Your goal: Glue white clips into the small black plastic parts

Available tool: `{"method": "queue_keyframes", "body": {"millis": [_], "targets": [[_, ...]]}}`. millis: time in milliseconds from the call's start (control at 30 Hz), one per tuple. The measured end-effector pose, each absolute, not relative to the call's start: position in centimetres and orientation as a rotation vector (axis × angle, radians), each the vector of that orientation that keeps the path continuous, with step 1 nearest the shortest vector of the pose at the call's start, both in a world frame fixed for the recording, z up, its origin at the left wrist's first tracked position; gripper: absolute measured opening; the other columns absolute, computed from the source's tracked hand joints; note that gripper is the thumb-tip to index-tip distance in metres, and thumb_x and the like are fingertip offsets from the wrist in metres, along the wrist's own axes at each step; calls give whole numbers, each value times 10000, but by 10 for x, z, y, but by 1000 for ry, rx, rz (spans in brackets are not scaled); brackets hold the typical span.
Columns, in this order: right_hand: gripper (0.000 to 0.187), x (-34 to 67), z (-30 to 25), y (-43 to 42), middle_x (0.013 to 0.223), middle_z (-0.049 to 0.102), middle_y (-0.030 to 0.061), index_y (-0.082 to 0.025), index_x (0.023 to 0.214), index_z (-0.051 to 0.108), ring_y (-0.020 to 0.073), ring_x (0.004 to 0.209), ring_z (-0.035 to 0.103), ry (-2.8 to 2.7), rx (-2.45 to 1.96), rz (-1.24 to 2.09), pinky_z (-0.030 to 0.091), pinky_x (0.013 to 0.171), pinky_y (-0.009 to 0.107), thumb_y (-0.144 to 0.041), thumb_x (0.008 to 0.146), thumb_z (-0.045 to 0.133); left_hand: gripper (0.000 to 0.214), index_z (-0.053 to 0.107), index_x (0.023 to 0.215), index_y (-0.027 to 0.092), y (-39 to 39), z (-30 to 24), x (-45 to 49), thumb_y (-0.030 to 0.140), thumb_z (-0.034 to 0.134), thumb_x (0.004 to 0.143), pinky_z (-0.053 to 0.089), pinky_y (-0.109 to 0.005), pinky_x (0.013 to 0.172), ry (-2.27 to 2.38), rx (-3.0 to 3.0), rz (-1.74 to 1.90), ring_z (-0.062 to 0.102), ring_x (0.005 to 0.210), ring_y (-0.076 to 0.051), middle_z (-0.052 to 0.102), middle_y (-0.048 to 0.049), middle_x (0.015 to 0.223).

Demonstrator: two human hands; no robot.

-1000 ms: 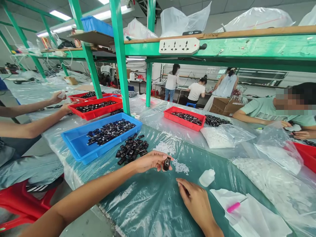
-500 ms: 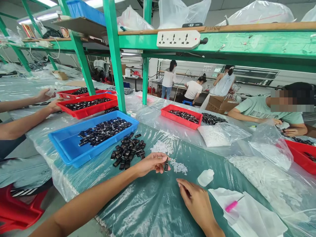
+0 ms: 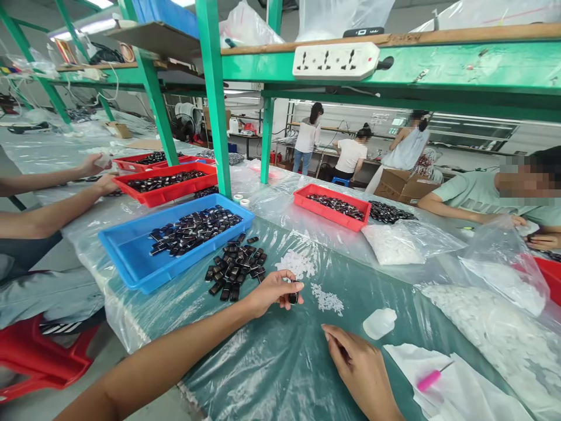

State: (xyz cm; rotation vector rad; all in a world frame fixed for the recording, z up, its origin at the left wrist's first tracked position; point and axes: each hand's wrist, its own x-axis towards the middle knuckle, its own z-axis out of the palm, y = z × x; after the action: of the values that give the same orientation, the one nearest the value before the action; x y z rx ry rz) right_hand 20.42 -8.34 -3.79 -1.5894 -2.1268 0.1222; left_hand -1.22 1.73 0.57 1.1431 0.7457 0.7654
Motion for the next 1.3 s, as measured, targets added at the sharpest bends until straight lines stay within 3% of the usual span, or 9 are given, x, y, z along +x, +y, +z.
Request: {"method": "queue_keyframes", "body": {"millis": [167,400,567,700,833,967,1167,1300], "targets": [[256,204,-36,-84,956,673,-26,-303,1039,608,138,743,644,-2131,-1575,106,496,575,206,-354,882,412,474,462,770,154,23,15,-22,530,681,585,300,-168,374,764,1243,767,452,363,-50,630,-19,622],[245,203,-37,-84,939,673,-53,-332,1042,594,122,695,634,-2143,-1587,132,478,558,208,-379,878,418,409,528,815,144,42,39,-59,536,567,705,328,-180,413,1054,1675,851,449,402,-66,610,-5,619],[246,205,-41,-85,950,667,-64,-345,1065,576,118,710,630,-2159,-1592,156,475,598,216,-380,883,415,354,586,831,171,46,51,-92,509,570,725,363,-213,541,1609,2109,817,571,639,-154,623,-16,729],[245,206,-41,-85,955,664,-81,-359,1070,570,108,719,629,-2160,-1597,172,475,613,213,-385,882,415,346,579,991,178,37,57,-120,426,575,750,363,-246,610,1771,2153,764,570,797,-217,611,-67,871],[250,205,-42,-86,979,659,-92,-365,1081,564,107,780,632,-2168,-1601,188,478,653,207,-383,884,411,212,643,917,218,18,53,-142,283,629,716,375,-225,624,1582,2286,523,571,760,-178,619,-21,832],[252,203,-42,-86,1001,654,-93,-364,1079,565,109,792,633,-2178,-1603,202,480,662,208,-385,883,408,306,637,1014,252,0,36,-152,165,610,721,387,-233,715,1269,2483,279,537,934,-196,586,-32,1004],[260,202,-39,-86,959,667,-76,-346,1058,580,117,721,635,-2163,-1614,208,486,594,210,-401,879,399,196,671,947,223,2,16,-143,268,583,778,388,-252,692,1242,2386,483,539,880,-196,584,-54,957],[257,202,-39,-86,959,668,-68,-336,1037,588,124,724,638,-2162,-1606,215,494,594,211,-400,878,396,349,636,972,151,8,19,-130,433,501,818,437,-247,637,1138,1913,712,574,743,-165,633,-83,928]]}}
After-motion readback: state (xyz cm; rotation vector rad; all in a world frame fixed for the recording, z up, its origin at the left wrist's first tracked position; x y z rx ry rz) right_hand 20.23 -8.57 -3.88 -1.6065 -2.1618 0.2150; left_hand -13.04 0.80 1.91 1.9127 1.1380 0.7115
